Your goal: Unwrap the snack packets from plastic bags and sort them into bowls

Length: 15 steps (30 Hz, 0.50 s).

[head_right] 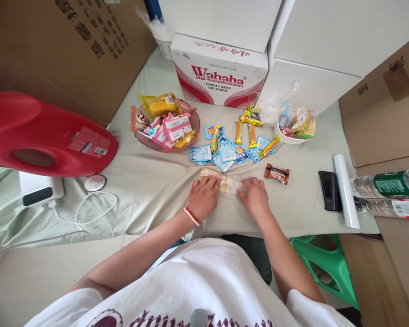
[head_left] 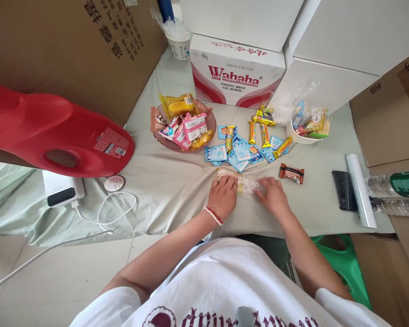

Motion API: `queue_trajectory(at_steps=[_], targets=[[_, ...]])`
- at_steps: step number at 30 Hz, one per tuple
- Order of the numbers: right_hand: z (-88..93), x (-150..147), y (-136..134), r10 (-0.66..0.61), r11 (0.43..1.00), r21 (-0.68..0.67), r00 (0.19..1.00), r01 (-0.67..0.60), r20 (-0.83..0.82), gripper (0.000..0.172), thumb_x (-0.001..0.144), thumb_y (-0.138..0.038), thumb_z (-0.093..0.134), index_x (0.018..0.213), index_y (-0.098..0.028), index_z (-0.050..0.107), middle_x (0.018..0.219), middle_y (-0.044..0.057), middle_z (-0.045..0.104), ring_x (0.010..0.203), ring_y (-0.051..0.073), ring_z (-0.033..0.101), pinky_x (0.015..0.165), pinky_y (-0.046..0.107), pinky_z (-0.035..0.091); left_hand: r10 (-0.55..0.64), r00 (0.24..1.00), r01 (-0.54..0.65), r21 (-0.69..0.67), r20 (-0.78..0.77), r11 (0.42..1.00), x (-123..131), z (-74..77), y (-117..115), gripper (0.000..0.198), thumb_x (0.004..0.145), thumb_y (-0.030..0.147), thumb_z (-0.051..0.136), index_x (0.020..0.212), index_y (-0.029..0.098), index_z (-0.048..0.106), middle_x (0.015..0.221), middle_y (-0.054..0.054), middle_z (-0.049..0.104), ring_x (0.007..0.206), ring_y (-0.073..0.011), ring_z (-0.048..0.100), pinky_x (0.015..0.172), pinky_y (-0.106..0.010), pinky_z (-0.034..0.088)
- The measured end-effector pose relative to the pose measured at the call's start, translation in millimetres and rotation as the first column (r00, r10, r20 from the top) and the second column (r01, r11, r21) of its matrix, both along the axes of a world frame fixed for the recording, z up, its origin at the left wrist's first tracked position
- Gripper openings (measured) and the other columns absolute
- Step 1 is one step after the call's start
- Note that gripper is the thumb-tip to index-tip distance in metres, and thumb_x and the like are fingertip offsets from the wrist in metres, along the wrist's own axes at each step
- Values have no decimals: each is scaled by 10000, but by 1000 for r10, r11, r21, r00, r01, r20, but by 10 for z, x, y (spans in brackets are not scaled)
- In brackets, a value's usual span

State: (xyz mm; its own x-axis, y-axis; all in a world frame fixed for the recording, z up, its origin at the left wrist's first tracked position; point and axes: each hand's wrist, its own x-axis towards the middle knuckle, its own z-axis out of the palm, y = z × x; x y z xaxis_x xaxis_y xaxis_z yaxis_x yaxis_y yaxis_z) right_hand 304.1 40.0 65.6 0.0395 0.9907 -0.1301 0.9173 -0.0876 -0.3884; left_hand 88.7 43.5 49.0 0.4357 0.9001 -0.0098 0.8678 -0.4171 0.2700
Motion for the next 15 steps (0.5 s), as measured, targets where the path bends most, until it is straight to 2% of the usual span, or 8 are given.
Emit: queue_trajectory(at_steps=[1,3,5,8,10,13,15], targets=[[41,-27,54,28,999,-44,999,-29,-21,220,936,-312,614,1102,-206,710,1083,118,691,981,284,634,871,397,515,-2,1000,2,15,-6,1000,0,-25,1,377,1015,164,438,1328,167,650,1273,-139,690,1205,-275,578,931,-445,419],[129,-169,201,90,995,-38,991,-94,-96,140,960,-263,572,1026,-219,688,961,65,692,873,231,638,800,328,494,-13,1000,14,36,-9,999,2,-63,12,391,1013,144,431,1339,165,645,1290,-140,689,1213,-276,577,908,-443,418],[190,-415,376,193,981,14,971,-193,-139,106,961,-225,579,1009,-217,673,948,50,693,882,215,639,790,298,476,-41,999,41,41,-8,998,-6,-72,29,375,1003,129,436,1295,151,672,1307,-147,689,1229,-284,579,909,-448,423],[176,-837,592,335,942,5,940,-336,-69,140,986,-170,549,1037,-196,677,1009,73,697,921,219,629,802,298,466,-88,996,87,31,1,996,-93,-17,11,288,970,133,481,1095,131,741,1217,-166,723,1185,-302,618,925,-458,438],[117,-1028,641,424,906,-5,906,-424,8,175,1013,-153,514,1041,-180,684,1038,93,689,953,229,613,855,319,471,-100,995,98,61,30,993,-237,32,-72,250,946,147,511,1020,135,750,1165,-171,738,1163,-305,642,960,-466,443],[29,-1105,560,518,850,54,850,-523,94,189,1030,-299,580,1110,-162,683,1128,121,667,1097,273,563,972,386,467,-95,989,71,192,116,979,-575,29,-301,327,957,154,487,1186,162,720,1323,-148,714,1330,-305,585,1123,-498,369],[-21,-1073,470,523,838,100,842,-536,130,343,991,-405,660,1233,-163,650,1228,132,644,1186,305,518,1008,434,462,-62,986,23,245,153,969,-825,-45,-471,308,973,160,476,1156,192,721,1266,-108,753,1360,-311,573,1170,-518,326]])
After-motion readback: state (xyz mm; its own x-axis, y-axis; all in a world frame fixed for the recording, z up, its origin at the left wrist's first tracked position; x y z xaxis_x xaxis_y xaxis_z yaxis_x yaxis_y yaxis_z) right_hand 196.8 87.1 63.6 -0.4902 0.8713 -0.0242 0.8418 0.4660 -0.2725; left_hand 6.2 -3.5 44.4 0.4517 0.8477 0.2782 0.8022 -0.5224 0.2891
